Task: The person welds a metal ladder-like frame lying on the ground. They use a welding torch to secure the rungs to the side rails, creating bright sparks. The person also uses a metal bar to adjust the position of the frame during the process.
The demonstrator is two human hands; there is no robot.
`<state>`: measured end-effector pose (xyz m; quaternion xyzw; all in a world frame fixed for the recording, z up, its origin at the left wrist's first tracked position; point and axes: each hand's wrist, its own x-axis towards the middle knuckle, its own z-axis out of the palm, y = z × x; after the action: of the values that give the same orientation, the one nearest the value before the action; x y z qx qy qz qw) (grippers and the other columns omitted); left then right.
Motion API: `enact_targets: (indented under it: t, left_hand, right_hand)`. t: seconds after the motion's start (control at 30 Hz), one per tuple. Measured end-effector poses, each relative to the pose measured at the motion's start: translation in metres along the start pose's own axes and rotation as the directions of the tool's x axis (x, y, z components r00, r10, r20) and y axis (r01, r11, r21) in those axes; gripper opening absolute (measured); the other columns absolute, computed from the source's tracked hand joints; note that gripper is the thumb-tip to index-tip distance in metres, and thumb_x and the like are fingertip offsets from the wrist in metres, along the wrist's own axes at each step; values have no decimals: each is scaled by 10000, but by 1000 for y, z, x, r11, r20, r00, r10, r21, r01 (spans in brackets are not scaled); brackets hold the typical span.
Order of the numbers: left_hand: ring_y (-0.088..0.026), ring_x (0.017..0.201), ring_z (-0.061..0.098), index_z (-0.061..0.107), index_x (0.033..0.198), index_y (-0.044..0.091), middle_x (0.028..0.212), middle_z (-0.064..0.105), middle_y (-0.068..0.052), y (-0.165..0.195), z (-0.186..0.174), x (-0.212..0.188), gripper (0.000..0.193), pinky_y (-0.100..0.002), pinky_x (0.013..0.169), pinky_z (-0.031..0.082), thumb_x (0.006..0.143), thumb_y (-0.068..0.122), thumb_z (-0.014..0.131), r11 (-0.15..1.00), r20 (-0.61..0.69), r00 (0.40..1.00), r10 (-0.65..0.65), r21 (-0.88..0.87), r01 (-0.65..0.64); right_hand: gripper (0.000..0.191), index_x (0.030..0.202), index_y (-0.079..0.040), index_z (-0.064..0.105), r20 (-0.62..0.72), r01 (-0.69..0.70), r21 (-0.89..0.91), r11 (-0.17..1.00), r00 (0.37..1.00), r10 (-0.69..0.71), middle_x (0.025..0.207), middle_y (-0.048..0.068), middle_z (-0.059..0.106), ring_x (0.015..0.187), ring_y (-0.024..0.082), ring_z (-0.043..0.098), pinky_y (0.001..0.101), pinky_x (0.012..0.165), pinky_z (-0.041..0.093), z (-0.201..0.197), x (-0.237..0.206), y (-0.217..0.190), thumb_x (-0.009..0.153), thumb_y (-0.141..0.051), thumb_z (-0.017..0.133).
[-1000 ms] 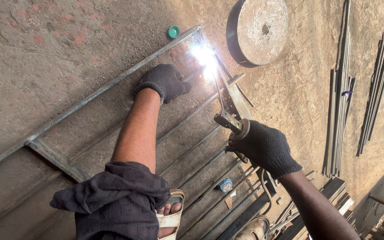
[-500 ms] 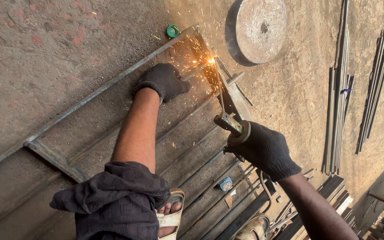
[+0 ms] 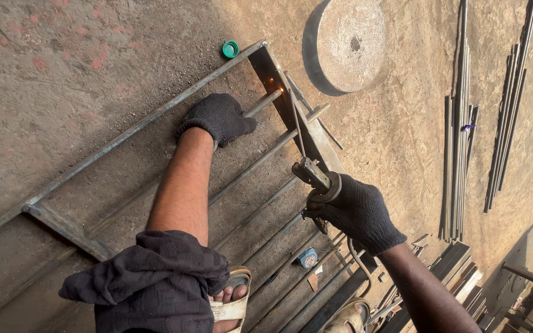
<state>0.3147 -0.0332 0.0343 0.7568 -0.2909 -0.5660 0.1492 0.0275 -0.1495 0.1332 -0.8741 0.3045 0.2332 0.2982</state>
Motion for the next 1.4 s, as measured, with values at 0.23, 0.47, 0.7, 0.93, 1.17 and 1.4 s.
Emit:
enact_targets:
  t: [0.23,0.47,0.7,0.93,1.17,1.4]
  left_hand:
    - [-272,1039,749,728,1268,129,1193,747,-156,0,-1,-1,511,-444,938,584,939,514,658,1000,22,1000,-18,22,18]
    - [-300,1148,686,690,1309,142,1300,676,-153,0,0,-1,553,-465,982,552,922,537,673,999,-17,1000,8,32,-7]
    - [-310,1148,704,706,1288,138,1277,701,-163,-1,1,-2,527,-491,996,554,934,526,667,1000,1,1000,-12,21,12]
    - [-312,1110,707,782,1146,168,1209,733,-141,-3,0,-3,455,-422,995,543,806,471,775,995,-101,991,87,-39,-92]
    - [-334,1064,699,751,1160,110,1160,709,-151,-3,-2,-1,552,-449,958,540,819,544,742,990,-121,983,138,38,-135]
    - [-314,1042,706,789,1132,106,1139,728,-149,-1,-2,0,548,-447,960,552,864,577,708,983,-80,985,150,120,-140]
  right_hand:
    - [449,1196,-152,677,39,-113,-70,991,992,116,1043,50,786,966,194,783,401,853,649,5,9,1,808,-338,806]
    - [438,1189,-159,682,71,-132,-61,989,988,137,1062,45,786,1001,188,774,402,877,640,2,13,-3,806,-333,804]
    - [429,1166,-159,697,84,-148,-46,988,985,152,1046,34,793,984,181,773,400,865,631,0,16,-11,795,-342,812]
    - [427,1038,-135,723,77,-142,-105,984,986,150,931,31,813,851,126,795,304,748,635,-2,23,-19,745,-412,863]
    - [444,1169,-123,704,-54,0,10,1000,999,1,1008,44,803,932,175,791,368,815,645,-3,9,-4,801,-345,815]
    - [404,1164,-149,704,-14,-35,-32,999,999,34,1012,41,804,946,181,795,386,840,652,-1,8,3,816,-331,801]
